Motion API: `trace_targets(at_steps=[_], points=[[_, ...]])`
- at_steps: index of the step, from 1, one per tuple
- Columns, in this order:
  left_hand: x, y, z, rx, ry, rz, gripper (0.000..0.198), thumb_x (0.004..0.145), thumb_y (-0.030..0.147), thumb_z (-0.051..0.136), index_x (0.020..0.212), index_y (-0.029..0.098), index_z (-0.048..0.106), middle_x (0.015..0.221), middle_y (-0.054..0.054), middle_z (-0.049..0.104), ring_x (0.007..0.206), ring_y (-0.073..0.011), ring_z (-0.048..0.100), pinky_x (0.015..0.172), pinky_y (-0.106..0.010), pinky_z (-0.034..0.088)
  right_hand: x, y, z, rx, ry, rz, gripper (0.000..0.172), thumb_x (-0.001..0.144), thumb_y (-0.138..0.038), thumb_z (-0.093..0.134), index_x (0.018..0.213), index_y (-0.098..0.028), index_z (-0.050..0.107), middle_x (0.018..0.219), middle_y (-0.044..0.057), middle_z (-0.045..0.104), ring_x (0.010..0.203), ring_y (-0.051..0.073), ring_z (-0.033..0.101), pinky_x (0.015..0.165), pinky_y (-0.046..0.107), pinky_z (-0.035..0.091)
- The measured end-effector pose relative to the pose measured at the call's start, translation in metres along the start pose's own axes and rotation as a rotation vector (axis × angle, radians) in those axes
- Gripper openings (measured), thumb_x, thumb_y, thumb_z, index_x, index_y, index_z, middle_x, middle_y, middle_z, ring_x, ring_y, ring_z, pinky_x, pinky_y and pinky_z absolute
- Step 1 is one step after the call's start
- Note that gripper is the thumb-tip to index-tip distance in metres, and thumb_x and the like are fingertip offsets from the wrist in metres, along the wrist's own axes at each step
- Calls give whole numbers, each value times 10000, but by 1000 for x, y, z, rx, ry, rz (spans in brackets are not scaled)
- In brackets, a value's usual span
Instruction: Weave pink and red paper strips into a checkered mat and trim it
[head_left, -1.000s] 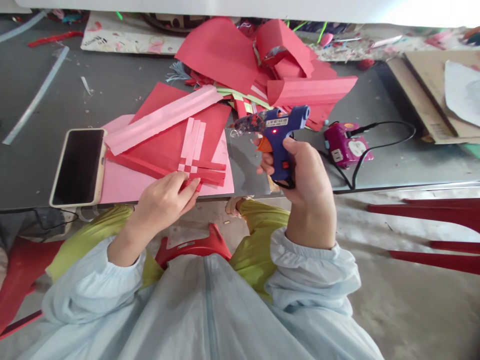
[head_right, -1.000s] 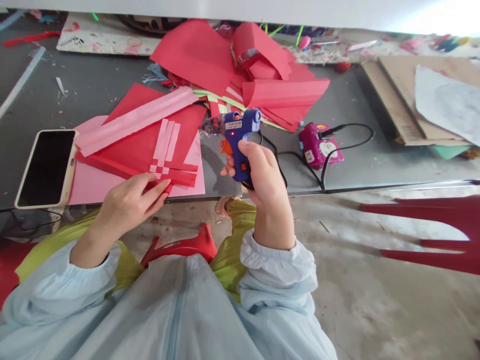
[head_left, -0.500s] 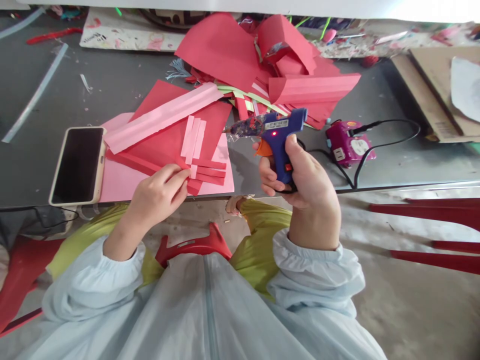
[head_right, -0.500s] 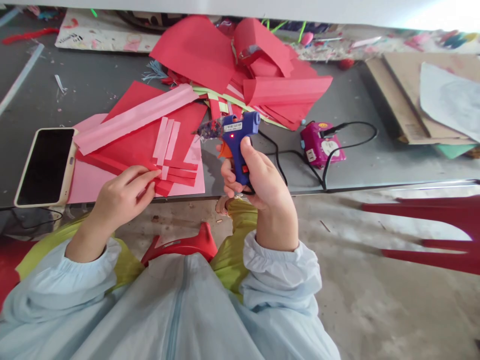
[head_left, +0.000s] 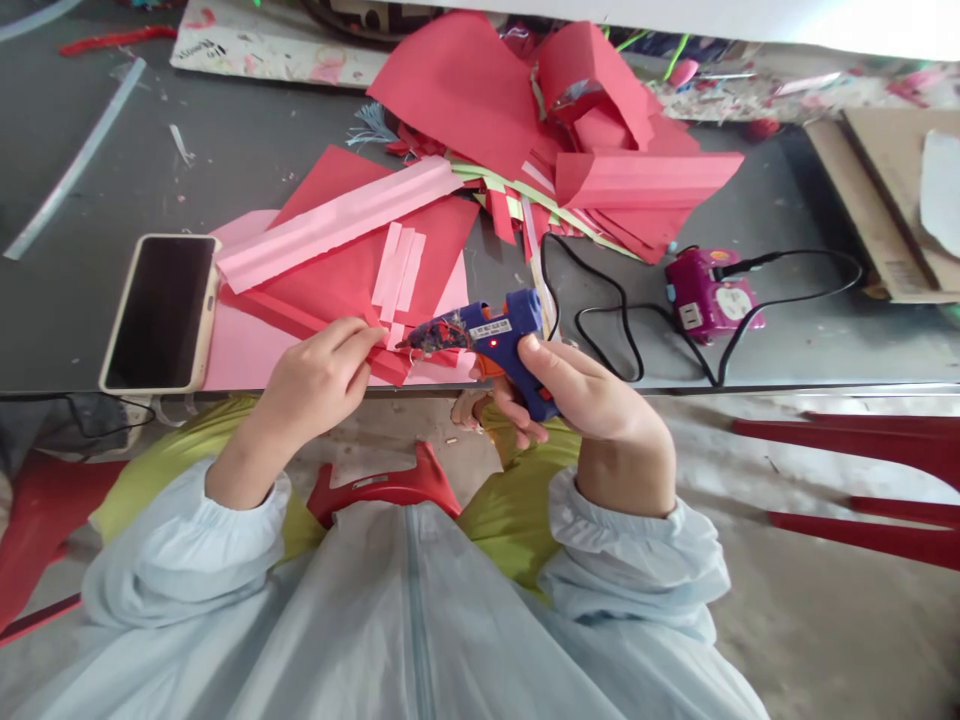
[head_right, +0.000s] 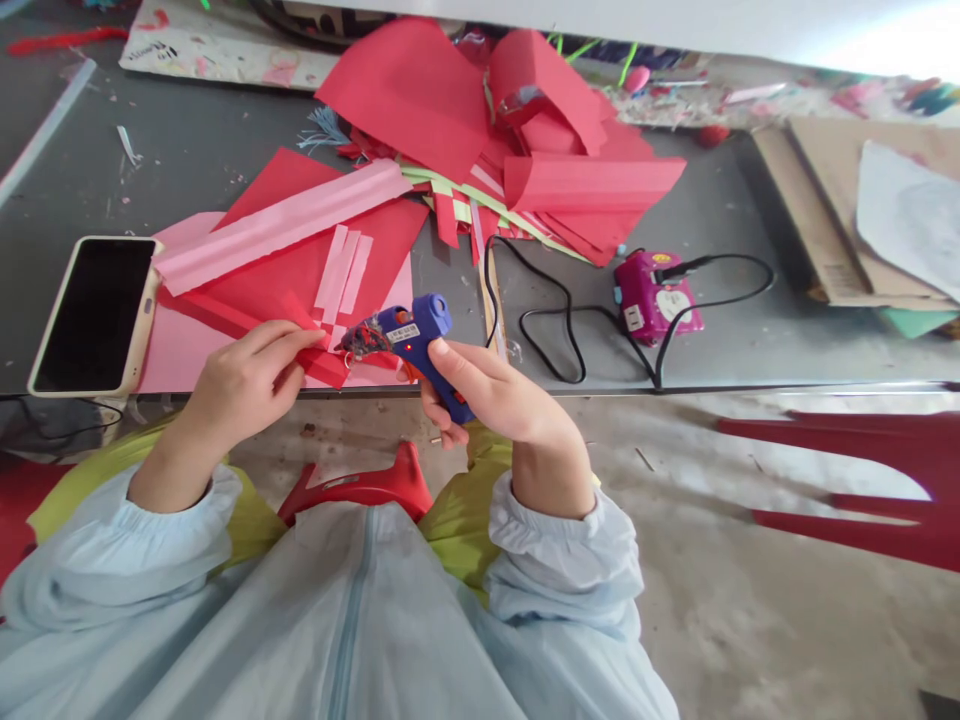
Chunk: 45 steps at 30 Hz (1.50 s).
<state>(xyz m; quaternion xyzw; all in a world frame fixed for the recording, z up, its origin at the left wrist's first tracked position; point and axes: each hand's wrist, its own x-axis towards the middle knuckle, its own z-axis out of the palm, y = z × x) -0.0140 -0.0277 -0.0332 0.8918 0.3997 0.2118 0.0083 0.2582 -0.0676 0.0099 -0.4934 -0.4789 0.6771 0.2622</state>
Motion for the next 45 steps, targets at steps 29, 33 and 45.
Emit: trace_targets(at_steps=[29, 33, 45], points=[[-2, 2, 0, 41, -8, 21, 403, 858, 63, 451, 1186, 152, 667, 1135, -102, 725, 922, -211, 737, 699, -289, 583, 0, 4, 4, -101, 48, 37, 588, 804, -807, 524, 762, -220, 530, 557, -22, 544, 392, 103, 503, 393, 252, 477], [-1, 2, 0, 47, 18, 42, 399, 847, 57, 449, 1169, 135, 671, 1111, -101, 731, 876, -207, 739, 657, -285, 577, 0, 6, 4, -103, 35, 43, 581, 819, -795, 517, 761, -217, 526, 569, -21, 546, 402, 99, 507, 403, 248, 480], [-1, 4, -2, 49, 23, 43, 397, 847, 48, 450, 1165, 130, 674, 1111, -100, 733, 866, -201, 738, 636, -277, 565, -2, 4, -2, -89, 37, 77, 630, 756, -837, 549, 785, -208, 579, 554, -12, 552, 384, 103, 512, 365, 243, 432]])
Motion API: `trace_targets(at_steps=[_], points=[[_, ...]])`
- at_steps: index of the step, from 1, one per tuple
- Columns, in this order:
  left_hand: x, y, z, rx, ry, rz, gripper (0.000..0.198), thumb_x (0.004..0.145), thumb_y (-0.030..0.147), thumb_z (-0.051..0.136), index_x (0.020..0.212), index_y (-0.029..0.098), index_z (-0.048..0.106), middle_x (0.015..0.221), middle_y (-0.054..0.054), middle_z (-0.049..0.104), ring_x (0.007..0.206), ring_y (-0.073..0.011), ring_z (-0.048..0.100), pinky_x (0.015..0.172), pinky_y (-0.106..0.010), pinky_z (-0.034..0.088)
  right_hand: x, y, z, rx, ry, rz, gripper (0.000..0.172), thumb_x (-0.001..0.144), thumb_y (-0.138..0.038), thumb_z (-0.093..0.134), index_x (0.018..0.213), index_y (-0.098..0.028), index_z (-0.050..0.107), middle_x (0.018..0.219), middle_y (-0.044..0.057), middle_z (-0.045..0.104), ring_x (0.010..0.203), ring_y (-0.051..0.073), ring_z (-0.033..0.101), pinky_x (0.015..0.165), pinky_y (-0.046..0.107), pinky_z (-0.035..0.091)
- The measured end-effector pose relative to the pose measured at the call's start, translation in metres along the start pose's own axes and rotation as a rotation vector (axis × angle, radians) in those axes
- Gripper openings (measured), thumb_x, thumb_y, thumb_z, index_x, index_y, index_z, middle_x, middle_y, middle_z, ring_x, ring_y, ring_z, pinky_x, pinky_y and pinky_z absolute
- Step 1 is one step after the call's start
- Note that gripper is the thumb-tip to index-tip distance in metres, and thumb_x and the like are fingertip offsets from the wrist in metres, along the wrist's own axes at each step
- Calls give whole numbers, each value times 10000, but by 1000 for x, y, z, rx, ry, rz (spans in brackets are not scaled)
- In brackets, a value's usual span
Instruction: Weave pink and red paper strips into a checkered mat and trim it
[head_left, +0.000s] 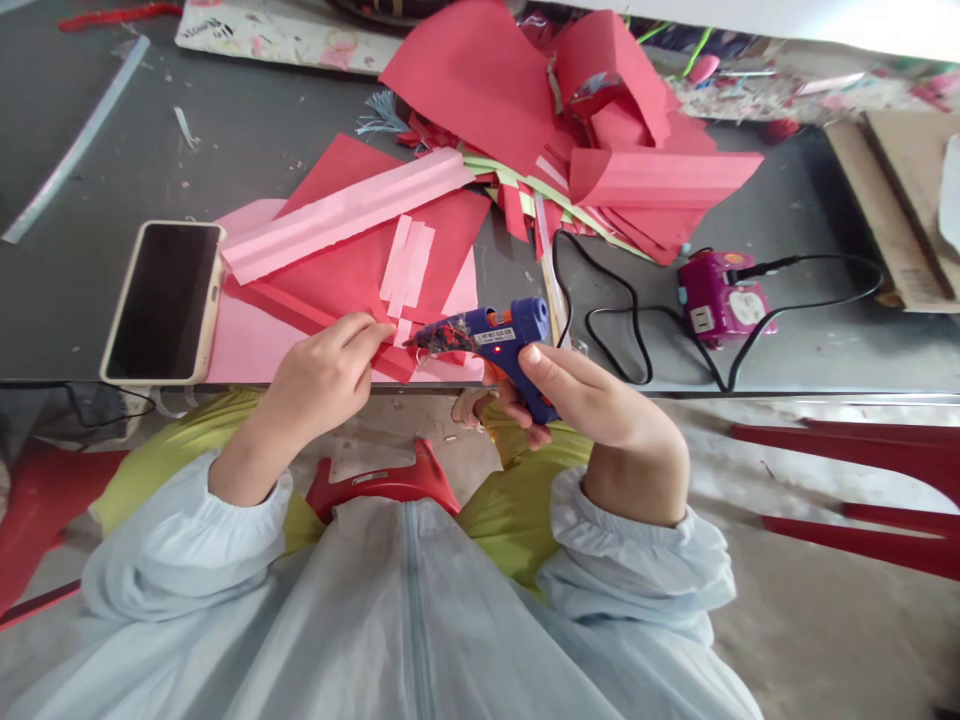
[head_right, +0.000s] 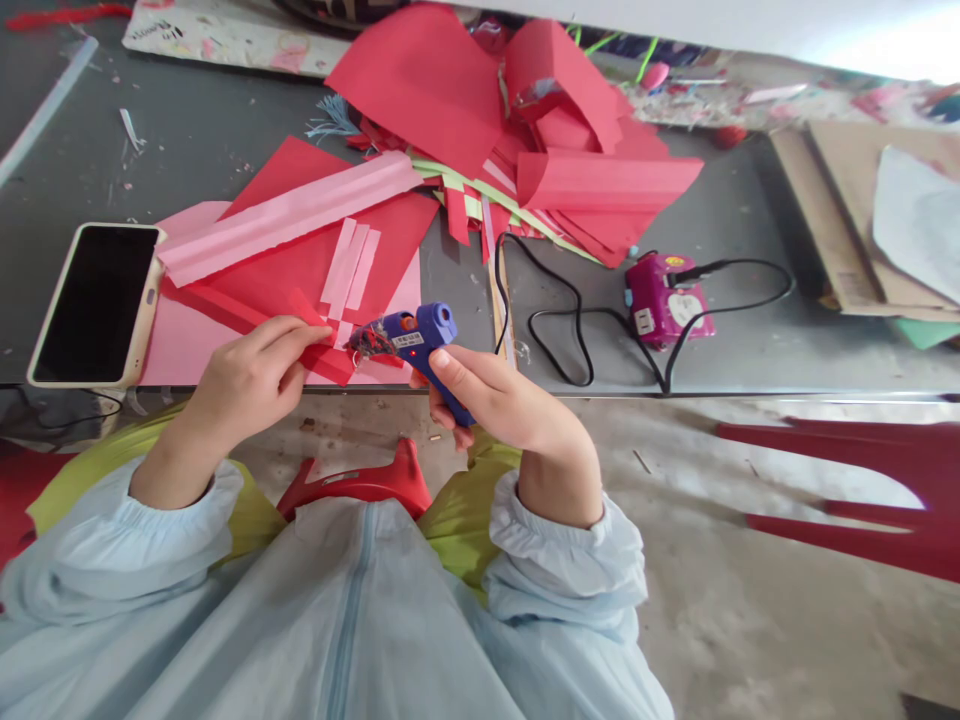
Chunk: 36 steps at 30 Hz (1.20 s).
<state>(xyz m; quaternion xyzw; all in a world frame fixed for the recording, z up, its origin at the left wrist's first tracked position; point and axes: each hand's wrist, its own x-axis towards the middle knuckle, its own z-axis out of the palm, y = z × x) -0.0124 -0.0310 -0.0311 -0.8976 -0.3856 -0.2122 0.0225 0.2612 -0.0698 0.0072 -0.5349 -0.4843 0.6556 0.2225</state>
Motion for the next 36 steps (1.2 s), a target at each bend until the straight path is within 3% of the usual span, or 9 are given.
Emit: trace_targets(at_steps=[3, 12, 23, 26, 31, 36], points=[[0, 0, 0, 0, -14, -9, 406, 841, 45, 451, 1170, 135, 670, 1109, -97, 733, 857, -197, 737, 626, -275, 560, -1, 0, 0, 6, -9, -17, 639, 762, -838, 542, 839, -206, 606, 557, -15, 551, 386, 103, 511, 368, 245, 435], [0, 1, 0, -19, -38, -24, 409, 848, 52, 444, 1185, 133, 660, 1113, -111, 727, 874, -214, 734, 633, -295, 568, 1, -2, 3, -10, -26, -62, 603, 799, -813, 526, 749, -213, 548, 553, -16, 548, 382, 89, 497, 382, 237, 451], [0, 2, 2, 11, 12, 18, 408, 831, 35, 439, 1183, 146, 614, 1105, -89, 740, 858, -208, 738, 606, -291, 552, -7, -1, -7, 92, -20, -126, 561, 851, -762, 516, 802, -206, 573, 549, -29, 548, 374, 82, 468, 406, 244, 496], [0, 2, 2, -3, 36, 39, 432, 828, 10, 418, 1205, 154, 569, 1096, -86, 741, 896, -211, 740, 611, -289, 551, -8, -2, -8, 138, 47, -148, 557, 848, -750, 541, 843, -193, 559, 520, -44, 522, 360, 79, 449, 405, 246, 515], [-1, 3, 2, -77, 51, 27, 472, 831, -4, 390, 1263, 163, 481, 1096, -78, 742, 953, -200, 743, 647, -281, 571, -7, -1, -13, 209, 268, -150, 587, 795, -768, 594, 850, -184, 588, 513, -41, 534, 343, 83, 430, 396, 259, 520], [0, 4, 2, -13, -3, 23, 420, 838, 17, 407, 1194, 137, 594, 1142, -108, 737, 964, -212, 746, 688, -294, 595, -3, 0, -15, 229, 382, -192, 587, 753, -797, 611, 802, -215, 554, 496, -49, 516, 330, 90, 399, 372, 270, 493]])
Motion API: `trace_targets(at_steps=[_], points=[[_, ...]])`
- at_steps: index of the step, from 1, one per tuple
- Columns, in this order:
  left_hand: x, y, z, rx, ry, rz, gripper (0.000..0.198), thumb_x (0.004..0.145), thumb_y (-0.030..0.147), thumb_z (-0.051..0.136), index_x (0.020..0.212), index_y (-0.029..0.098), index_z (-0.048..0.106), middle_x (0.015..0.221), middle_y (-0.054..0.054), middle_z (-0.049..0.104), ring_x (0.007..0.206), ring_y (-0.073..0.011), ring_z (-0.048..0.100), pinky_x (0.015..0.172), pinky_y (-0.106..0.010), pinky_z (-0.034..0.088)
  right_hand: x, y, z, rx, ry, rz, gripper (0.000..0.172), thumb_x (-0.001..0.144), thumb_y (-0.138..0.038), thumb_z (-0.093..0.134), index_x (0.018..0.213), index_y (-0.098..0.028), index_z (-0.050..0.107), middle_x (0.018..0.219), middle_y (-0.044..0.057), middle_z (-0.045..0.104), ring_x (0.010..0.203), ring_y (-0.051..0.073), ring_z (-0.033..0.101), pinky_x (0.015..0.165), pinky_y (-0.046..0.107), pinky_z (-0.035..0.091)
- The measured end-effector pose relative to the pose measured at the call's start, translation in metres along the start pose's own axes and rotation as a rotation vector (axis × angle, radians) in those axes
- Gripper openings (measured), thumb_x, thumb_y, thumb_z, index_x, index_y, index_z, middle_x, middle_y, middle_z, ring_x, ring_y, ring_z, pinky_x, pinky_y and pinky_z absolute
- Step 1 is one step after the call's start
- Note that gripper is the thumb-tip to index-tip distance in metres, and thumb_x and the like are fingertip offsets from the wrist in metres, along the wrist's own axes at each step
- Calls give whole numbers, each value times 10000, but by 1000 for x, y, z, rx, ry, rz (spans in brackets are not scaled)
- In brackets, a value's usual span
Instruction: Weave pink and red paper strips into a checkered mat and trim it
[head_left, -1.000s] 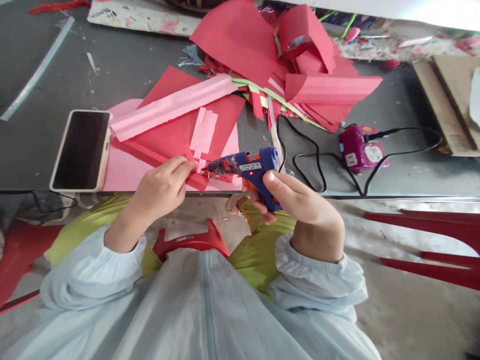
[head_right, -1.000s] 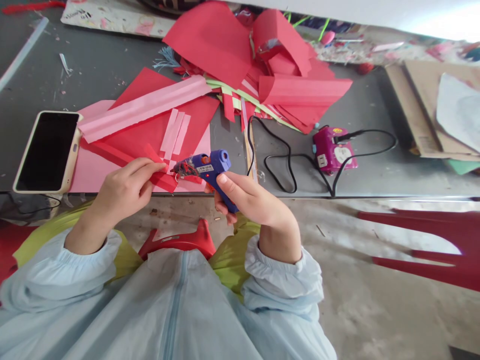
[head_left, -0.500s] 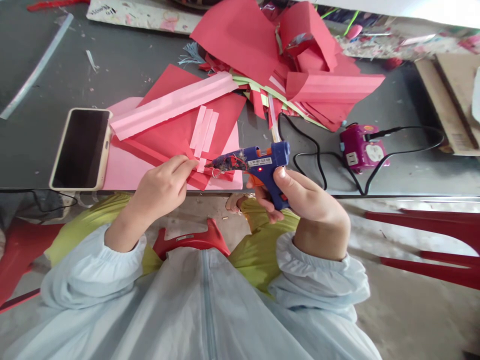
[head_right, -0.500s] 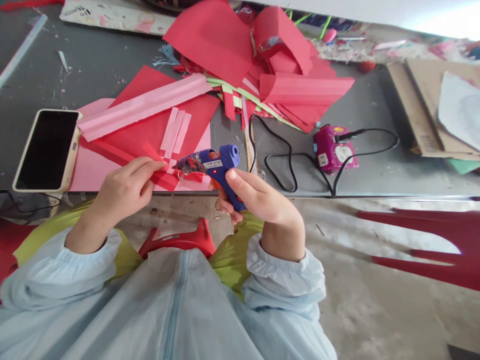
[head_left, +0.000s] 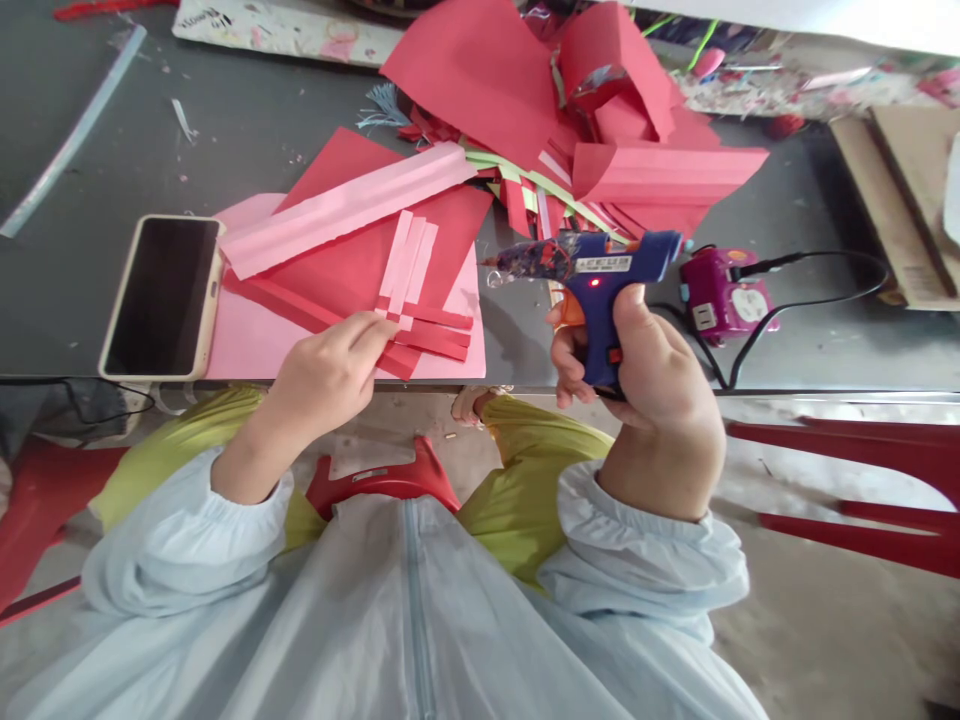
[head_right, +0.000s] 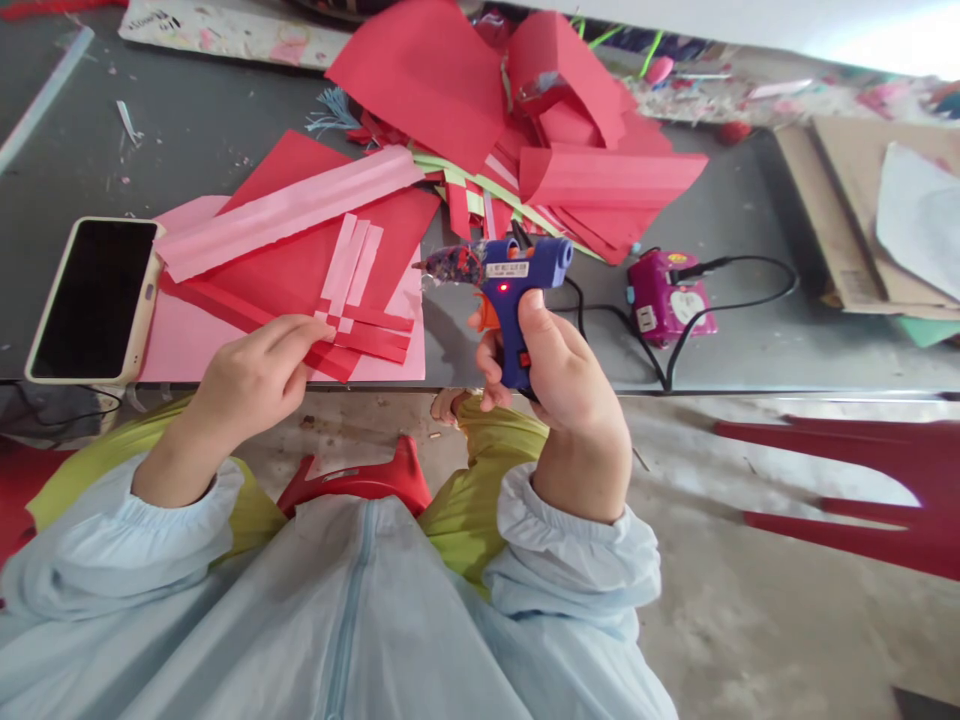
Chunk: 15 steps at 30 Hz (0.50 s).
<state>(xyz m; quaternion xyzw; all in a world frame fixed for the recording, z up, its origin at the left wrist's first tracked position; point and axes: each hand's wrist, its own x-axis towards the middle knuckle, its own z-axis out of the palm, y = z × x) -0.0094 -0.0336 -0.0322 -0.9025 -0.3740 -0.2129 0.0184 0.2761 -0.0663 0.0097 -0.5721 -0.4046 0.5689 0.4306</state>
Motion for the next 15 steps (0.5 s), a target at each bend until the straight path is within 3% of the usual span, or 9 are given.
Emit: trace_targets(at_steps=[6, 10, 15], points=[[0, -1, 1, 42, -24, 45, 448, 839, 20, 429, 1191, 158, 670, 1169, -105, 728, 991, -212, 737, 733, -298, 609, -3, -3, 3, 26, -34, 35, 512, 852, -714, 574, 862, -203, 609, 540, -28, 532, 374, 94, 440, 428, 260, 512], [1, 1, 2, 42, -79, 32, 474, 824, 19, 443, 1207, 177, 673, 1179, -116, 717, 1051, -232, 712, 783, -331, 610, -4, -3, 4, 25, -39, 45, 548, 839, -726, 582, 913, -186, 639, 541, -25, 526, 367, 93, 431, 411, 267, 502], [1, 2, 2, 69, -58, 54, 429, 835, 27, 442, 1159, 159, 689, 1137, -105, 728, 996, -228, 717, 698, -313, 592, -4, -4, 5, 0, -72, 20, 548, 868, -712, 555, 942, -173, 624, 545, -27, 527, 371, 83, 430, 422, 259, 487]])
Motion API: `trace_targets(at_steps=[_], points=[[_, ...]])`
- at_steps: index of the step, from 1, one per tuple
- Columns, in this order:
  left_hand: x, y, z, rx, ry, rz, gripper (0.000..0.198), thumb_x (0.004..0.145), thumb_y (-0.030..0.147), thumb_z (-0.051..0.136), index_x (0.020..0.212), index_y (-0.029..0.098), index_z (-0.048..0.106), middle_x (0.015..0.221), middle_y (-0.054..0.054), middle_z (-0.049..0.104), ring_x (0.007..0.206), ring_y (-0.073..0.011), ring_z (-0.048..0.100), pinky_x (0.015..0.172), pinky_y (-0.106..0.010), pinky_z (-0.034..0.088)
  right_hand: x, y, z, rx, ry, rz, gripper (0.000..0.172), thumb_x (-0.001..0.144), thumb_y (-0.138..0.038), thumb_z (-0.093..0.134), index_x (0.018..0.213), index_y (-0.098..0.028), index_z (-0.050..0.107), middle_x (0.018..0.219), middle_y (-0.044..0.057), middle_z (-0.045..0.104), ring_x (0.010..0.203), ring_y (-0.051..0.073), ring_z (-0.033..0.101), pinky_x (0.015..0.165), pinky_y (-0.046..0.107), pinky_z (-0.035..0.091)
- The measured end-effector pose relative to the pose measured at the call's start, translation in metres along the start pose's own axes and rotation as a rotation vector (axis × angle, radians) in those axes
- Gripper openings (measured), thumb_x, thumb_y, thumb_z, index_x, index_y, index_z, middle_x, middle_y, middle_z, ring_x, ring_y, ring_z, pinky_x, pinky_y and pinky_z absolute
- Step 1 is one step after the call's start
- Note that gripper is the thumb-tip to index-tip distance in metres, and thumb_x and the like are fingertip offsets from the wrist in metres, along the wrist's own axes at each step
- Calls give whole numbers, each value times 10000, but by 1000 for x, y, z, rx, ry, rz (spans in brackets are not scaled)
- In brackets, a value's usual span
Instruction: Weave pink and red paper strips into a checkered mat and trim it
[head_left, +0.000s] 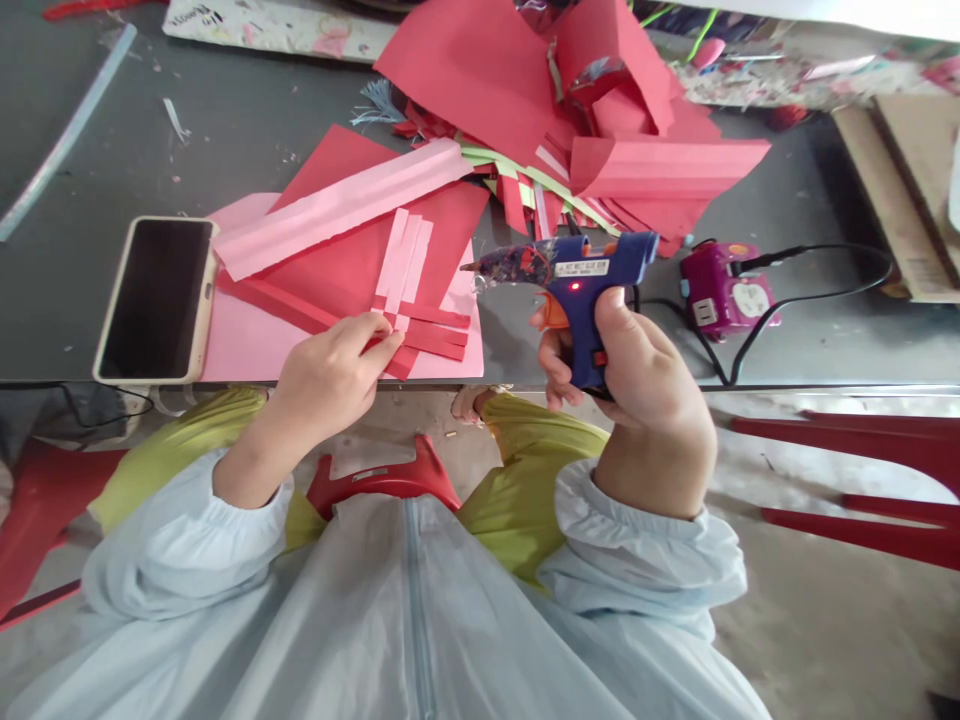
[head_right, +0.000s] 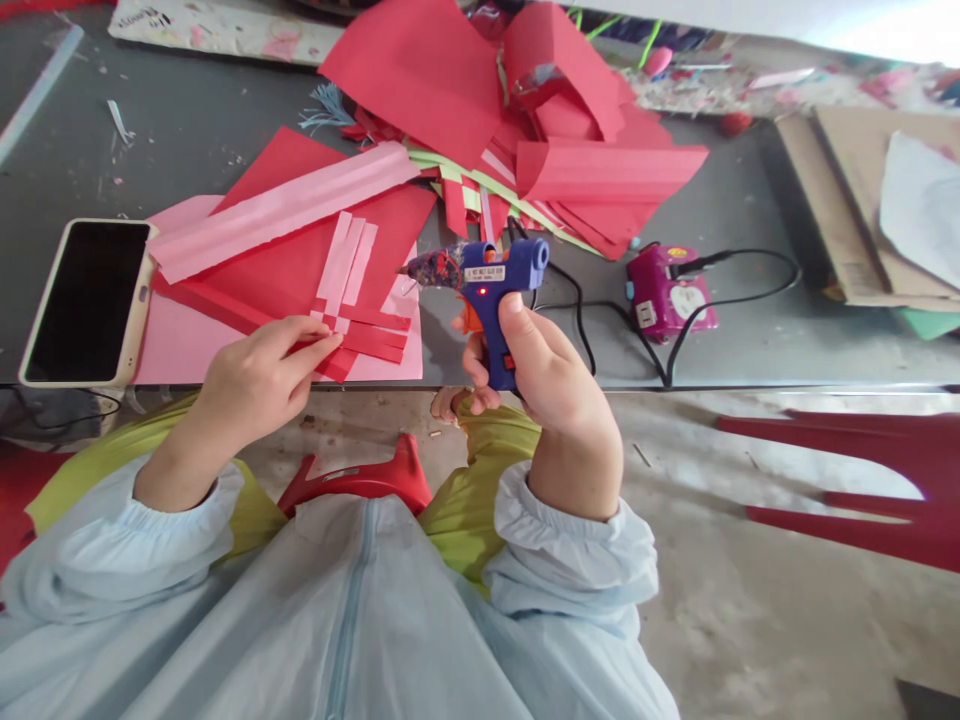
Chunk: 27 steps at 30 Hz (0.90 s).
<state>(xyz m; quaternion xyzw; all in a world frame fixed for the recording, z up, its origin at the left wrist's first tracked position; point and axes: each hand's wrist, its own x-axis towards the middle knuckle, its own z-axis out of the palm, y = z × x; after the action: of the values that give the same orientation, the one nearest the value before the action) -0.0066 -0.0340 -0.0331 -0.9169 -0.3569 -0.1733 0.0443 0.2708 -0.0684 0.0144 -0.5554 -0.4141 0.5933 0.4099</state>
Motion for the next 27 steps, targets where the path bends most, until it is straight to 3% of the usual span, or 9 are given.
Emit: trace_targets(at_steps=[11, 21, 24, 27], points=[[1, 3, -2, 64, -26, 8, 422, 843, 27, 423, 1143, 172, 682, 1118, -84, 729, 942, -215, 716, 615, -301, 547, 1, 3, 1, -10, -7, -8, 555, 850, -745, 546, 930, -205, 644, 539, -40, 522, 361, 83, 419, 413, 275, 484], [0, 4, -4, 17, -30, -6, 432, 831, 29, 442, 1187, 174, 638, 1159, -102, 733, 948, -228, 739, 657, -315, 578, 3, 4, -2, -51, -34, -3, 548, 832, -775, 537, 906, -242, 644, 535, -44, 521, 364, 87, 432, 423, 283, 499], [-1, 4, -1, -126, 82, -134, 429, 853, 41, 455, 1246, 185, 551, 1130, -80, 749, 968, -189, 747, 705, -279, 589, 2, 3, 0, -66, -32, -23, 567, 831, -779, 533, 908, -225, 628, 526, -46, 516, 358, 92, 426, 402, 285, 497], [-1, 3, 2, -252, 161, -276, 345, 860, 60, 472, 1178, 189, 508, 1030, -49, 758, 916, -154, 751, 651, -237, 566, 2, 2, 0, -59, -36, -10, 558, 822, -774, 554, 873, -224, 630, 526, -40, 523, 360, 93, 435, 403, 282, 501]])
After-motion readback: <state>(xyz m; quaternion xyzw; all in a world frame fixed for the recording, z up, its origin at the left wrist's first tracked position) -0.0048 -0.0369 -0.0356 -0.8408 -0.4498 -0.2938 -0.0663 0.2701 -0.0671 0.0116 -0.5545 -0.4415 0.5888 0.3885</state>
